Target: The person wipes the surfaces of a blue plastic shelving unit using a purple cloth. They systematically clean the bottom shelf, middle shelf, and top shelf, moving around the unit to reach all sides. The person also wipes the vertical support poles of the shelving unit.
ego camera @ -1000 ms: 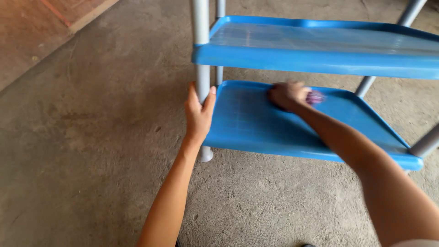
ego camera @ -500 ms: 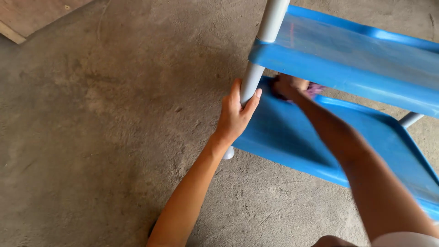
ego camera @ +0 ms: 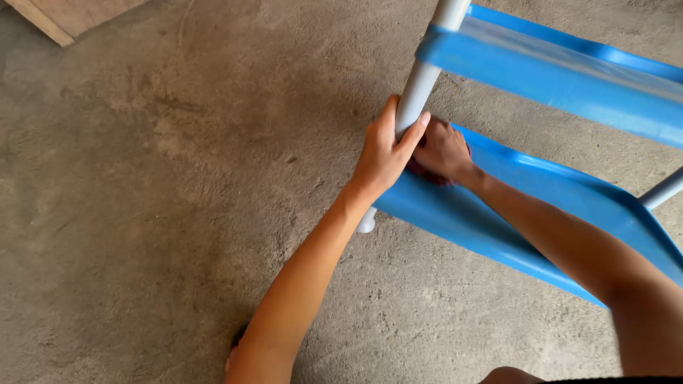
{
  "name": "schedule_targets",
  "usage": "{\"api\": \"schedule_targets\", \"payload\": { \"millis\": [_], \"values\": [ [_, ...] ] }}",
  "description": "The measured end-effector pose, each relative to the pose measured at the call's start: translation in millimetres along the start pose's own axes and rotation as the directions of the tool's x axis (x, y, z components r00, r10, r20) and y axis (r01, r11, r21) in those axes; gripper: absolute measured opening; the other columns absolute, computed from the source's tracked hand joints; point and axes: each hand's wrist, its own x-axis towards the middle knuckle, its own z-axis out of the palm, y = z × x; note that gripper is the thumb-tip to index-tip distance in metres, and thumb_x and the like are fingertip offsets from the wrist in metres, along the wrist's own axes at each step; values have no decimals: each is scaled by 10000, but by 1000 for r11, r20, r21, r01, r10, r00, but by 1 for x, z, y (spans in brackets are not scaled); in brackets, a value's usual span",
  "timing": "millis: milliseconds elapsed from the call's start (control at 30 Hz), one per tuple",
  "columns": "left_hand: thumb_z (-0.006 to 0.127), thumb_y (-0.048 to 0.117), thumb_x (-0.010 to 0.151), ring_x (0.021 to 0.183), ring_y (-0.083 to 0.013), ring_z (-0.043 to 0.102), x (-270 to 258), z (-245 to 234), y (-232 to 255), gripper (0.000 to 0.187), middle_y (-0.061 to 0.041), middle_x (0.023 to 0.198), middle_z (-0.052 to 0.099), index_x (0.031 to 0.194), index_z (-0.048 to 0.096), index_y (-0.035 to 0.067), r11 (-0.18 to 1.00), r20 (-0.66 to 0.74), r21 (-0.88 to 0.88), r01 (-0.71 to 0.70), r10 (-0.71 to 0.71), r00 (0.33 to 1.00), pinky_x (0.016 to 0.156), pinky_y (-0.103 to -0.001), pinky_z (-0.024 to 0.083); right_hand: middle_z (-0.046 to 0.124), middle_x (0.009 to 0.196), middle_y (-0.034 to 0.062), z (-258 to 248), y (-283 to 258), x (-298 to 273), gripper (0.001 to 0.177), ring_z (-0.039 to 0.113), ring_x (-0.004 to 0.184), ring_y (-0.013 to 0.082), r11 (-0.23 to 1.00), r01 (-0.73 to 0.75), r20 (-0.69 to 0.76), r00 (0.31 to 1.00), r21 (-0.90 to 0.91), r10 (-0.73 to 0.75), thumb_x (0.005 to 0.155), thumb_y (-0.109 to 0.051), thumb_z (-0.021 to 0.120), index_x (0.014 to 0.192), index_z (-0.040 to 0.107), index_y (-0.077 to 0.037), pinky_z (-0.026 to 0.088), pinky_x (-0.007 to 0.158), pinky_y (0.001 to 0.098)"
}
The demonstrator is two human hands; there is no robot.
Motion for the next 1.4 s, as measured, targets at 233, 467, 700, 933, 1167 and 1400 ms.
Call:
{"api": "schedule_targets", "payload": {
  "millis": [233, 467, 700, 933, 1167, 1400],
  "values": [
    [621, 328, 1030, 657, -155, 634, 5, 2, 6, 306, -95, 763, 649, 1111, 575, 36, 998, 35, -26, 62, -61, 998, 562, -332, 489, 629, 1182, 242, 5, 3, 12, 421, 581, 1131, 493, 993, -113, -94, 990, -41, 109, 932, -380, 602, 1224, 621, -78, 433, 885, 645],
    [619, 320, 1044, 630, -146, 651, -6, 0, -4, 297, -71, 750, 653, 1105, 572, 33, 1000, 12, 28, 7, -7, 1000, 539, -303, 475, 615, 1264, 266, 12, -5, 4, 395, 571, 1194, 499, 990, -56, -33, 998, -131, 52, 992, -371, 620, 1217, 636, -47, 461, 1023, 572],
    [615, 291, 1068, 749, -139, 705, -15, -1, -2, 276, -73, 849, 695, 1147, 560, 32, 994, -22, -11, -113, 113, 993, 605, -303, 538, 623, 1245, 215, -6, -51, -63, 431, 571, 1173, 437, 972, 230, -76, 971, 44, -226, 891, -357, 635, 1218, 663, -77, 437, 977, 585],
    [618, 227, 1064, 619, -93, 533, -37, -11, -1, 216, -13, 728, 554, 1106, 560, 23, 1000, 21, 27, -1, 0, 1000, 523, -287, 418, 578, 1350, 187, 51, 93, 49, 542, 548, 1237, 405, 958, -246, -256, 945, -151, 202, 916, -441, 633, 1357, 593, -127, 447, 925, 624],
    [618, 218, 1076, 628, -71, 515, -21, -7, 0, 204, 5, 743, 546, 1106, 547, 29, 999, 5, 26, -45, 45, 999, 531, -274, 411, 619, 1330, 115, 59, 114, 75, 425, 558, 1263, 367, 752, -457, -101, 877, -475, 469, 943, -487, 617, 1326, 652, -306, 394, 1014, 644],
    [601, 209, 1062, 595, -62, 549, -3, -3, 14, 188, 16, 717, 576, 1099, 542, 34, 997, 21, 35, 66, -67, 998, 498, -270, 417, 608, 1278, 77, 17, 157, 2, 439, 550, 1249, 348, 927, -277, -38, 960, -253, 277, 899, -576, 615, 1270, 674, -350, 452, 899, 649]
  ]
}}
